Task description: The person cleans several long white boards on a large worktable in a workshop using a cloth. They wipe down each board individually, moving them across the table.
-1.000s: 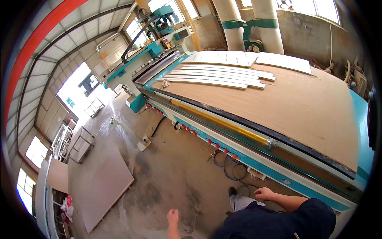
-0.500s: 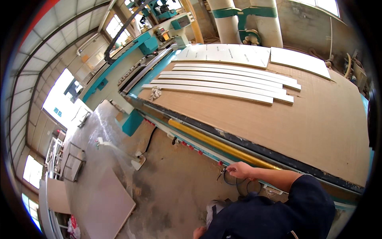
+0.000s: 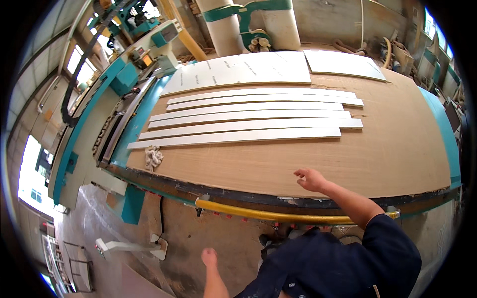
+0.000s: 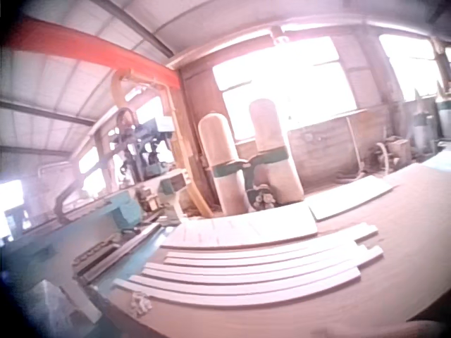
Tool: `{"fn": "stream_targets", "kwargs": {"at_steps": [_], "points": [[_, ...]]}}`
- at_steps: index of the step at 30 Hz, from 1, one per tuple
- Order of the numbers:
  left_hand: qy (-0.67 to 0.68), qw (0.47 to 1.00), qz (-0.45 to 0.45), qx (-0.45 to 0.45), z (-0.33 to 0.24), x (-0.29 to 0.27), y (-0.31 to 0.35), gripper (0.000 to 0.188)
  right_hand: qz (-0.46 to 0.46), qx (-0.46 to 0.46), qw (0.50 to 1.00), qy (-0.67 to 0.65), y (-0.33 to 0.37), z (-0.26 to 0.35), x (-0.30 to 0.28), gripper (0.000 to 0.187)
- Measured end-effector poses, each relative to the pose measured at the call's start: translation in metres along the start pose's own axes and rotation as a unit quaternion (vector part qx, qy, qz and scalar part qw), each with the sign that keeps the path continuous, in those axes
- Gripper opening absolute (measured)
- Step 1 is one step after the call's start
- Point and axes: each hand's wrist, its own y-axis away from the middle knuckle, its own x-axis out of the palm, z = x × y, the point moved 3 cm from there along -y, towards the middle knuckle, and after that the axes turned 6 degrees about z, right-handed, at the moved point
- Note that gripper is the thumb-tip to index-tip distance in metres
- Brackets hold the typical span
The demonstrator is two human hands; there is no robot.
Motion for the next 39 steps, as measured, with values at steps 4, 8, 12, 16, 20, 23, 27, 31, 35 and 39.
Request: {"fn": "stream_targets", "kwargs": {"at_steps": [4, 8, 12, 16, 20, 23, 27, 31, 35, 39], "points": [[0.134, 0.986, -0.036, 0.088, -0.163, -0.022, -0.081, 0.012, -0.025, 0.007, 0.999, 0.041, -0.060, -0.008, -0.022, 0.041], [0.106, 0.990, -0.014, 0.087, -0.235, 0.009, -0.092, 0.034, -0.043, -0.005, 0.995, 0.090, -0.127, 0.007, -0.042, 0.046], [0.062, 0.992, -0.021, 0.108, -0.256, 0.012, -0.144, 0.040, -0.042, -0.007, 0.986, 0.160, -0.190, 0.009, -0.050, 0.056], [0.023, 0.989, -0.069, 0.128, -0.253, -0.054, -0.241, 0.049, -0.048, -0.035, 0.973, 0.225, -0.236, 0.028, -0.030, 0.066], [-0.134, 0.980, -0.120, 0.084, -0.275, -0.090, -0.366, 0.058, -0.029, 0.014, 0.968, 0.249, -0.245, 0.026, -0.036, 0.067], [-0.247, 0.936, -0.197, 0.151, -0.289, -0.115, -0.448, 0.077, 0.028, 0.009, 0.963, 0.267, -0.247, 0.023, -0.039, 0.063], [-0.304, 0.923, -0.212, 0.105, -0.288, -0.127, -0.527, 0.094, 0.061, 0.023, 0.954, 0.293, -0.209, 0.009, -0.050, 0.058], [-0.325, 0.930, -0.165, 0.048, -0.285, -0.114, -0.557, 0.093, 0.063, 0.132, 0.941, 0.306, -0.158, -0.026, -0.070, 0.057], [-0.377, 0.918, -0.120, 0.036, -0.294, -0.111, -0.552, 0.070, 0.048, 0.127, 0.941, 0.310, -0.148, -0.025, -0.063, 0.071], [-0.371, 0.919, -0.093, 0.092, -0.286, -0.118, -0.504, 0.041, 0.040, 0.043, 0.967, 0.247, -0.186, 0.025, -0.032, 0.073]]}}
